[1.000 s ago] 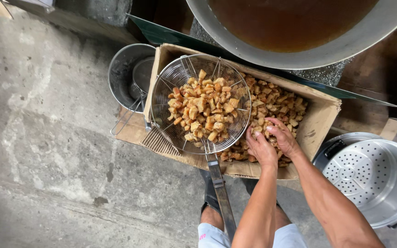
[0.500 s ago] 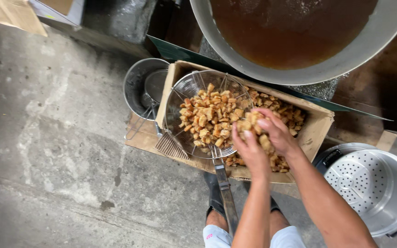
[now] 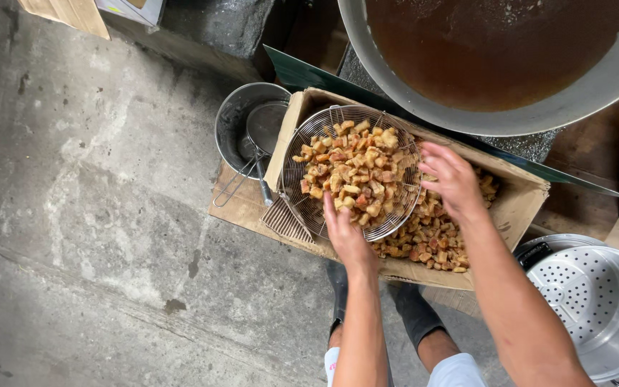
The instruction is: The person transfers fried food pieces from a cardboard box into a metal skimmer by hand, uses a small strainer to stir the contents of a wok filled with oil, and then wipes their hands with a cloth.
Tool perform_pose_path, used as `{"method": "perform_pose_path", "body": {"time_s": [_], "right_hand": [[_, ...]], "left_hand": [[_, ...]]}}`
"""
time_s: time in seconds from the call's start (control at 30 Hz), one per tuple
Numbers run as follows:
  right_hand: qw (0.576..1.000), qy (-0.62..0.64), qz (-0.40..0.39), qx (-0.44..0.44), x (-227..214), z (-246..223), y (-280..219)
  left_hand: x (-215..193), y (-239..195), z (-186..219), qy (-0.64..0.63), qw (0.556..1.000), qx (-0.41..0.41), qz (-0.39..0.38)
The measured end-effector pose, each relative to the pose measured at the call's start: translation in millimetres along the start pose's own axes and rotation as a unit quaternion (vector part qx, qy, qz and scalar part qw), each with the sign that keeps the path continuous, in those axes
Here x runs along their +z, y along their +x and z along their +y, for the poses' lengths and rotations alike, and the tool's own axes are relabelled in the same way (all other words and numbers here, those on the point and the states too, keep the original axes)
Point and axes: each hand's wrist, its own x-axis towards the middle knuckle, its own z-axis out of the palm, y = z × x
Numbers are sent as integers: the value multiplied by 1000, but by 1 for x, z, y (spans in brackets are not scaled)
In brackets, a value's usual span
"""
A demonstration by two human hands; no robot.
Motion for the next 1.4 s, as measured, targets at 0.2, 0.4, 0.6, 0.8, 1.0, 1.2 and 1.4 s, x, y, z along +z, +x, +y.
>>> {"method": "perform_pose_path", "body": {"time_s": [0.2, 0.4, 0.6, 0.8, 1.0, 1.2, 1.4], "right_hand": [[920, -386, 67, 17, -71, 89, 37], [803, -586, -39, -104, -42, 111, 69], [794, -602, -63, -57, -26, 116, 75], [744, -658, -81, -89, -42, 148, 31], [860, -489, -25, -143, -84, 123, 12], [853, -519, 49, -17, -65, 134, 57], [870, -491, 22, 33, -70, 150, 48]], "left_hand": [[0, -33, -110, -43, 996, -72, -37], [28, -26, -195, -37, 995, -90, -36], [23, -75, -262, 101, 988, 116, -25], [31, -60, -269, 104, 994, 1, -25], [56, -3, -249, 228, 960, -154, 41], [77, 26, -245, 127, 975, -157, 93], [79, 30, -245, 99, 973, -181, 103]]}}
